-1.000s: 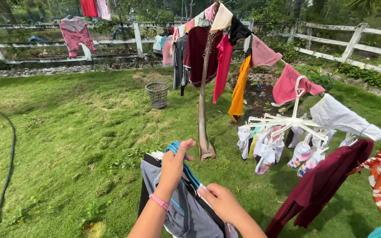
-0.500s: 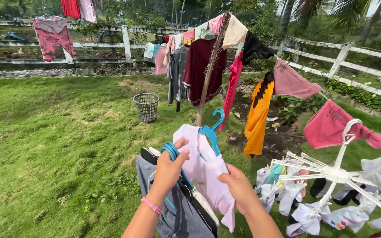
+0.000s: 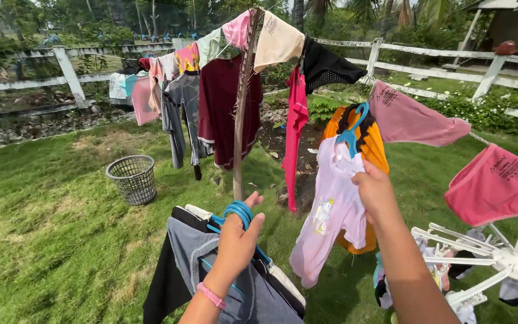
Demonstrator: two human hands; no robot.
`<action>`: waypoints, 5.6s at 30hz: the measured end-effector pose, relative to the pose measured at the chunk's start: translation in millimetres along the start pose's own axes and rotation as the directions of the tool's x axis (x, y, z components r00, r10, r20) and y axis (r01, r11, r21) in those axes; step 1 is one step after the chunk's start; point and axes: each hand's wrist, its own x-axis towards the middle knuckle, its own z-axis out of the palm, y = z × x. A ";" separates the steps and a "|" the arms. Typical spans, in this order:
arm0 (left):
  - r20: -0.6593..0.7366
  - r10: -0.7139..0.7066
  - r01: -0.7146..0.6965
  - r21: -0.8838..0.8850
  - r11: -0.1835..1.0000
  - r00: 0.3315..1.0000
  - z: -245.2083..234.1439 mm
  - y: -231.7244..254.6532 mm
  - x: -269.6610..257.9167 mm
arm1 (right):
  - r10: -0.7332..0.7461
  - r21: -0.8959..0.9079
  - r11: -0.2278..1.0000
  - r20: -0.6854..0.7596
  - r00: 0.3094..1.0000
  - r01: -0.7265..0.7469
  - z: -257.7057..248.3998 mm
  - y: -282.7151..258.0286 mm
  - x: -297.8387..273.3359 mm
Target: Hanging and organizing various items of clothing on an outdoor clothesline using hangers.
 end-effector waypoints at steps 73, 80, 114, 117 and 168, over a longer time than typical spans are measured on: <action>-0.017 -0.059 0.049 -0.374 0.926 0.998 -153.9 -182.7 294.5 | 0.386 -0.367 0.916 0.698 0.604 -0.162 369.2 112.9 95.8; 0.053 -0.047 0.060 -0.294 0.954 0.998 -192.8 -229.9 323.4 | 0.218 0.210 0.883 0.608 0.764 -0.419 391.3 165.0 205.6; 0.045 0.056 -0.021 -0.569 0.822 0.997 -172.8 -301.6 515.1 | -0.610 -0.944 0.293 -0.061 0.790 0.153 372.9 2.5 362.5; -0.017 0.148 -0.137 -0.483 0.865 0.989 -171.2 -311.5 523.2 | -0.298 -0.741 0.488 0.355 0.886 0.462 450.2 13.5 266.8; 0.331 -0.072 0.091 -0.040 0.995 0.941 -106.7 -468.8 601.5 | -0.079 -0.875 0.474 -0.152 0.985 -0.097 448.1 97.6 437.7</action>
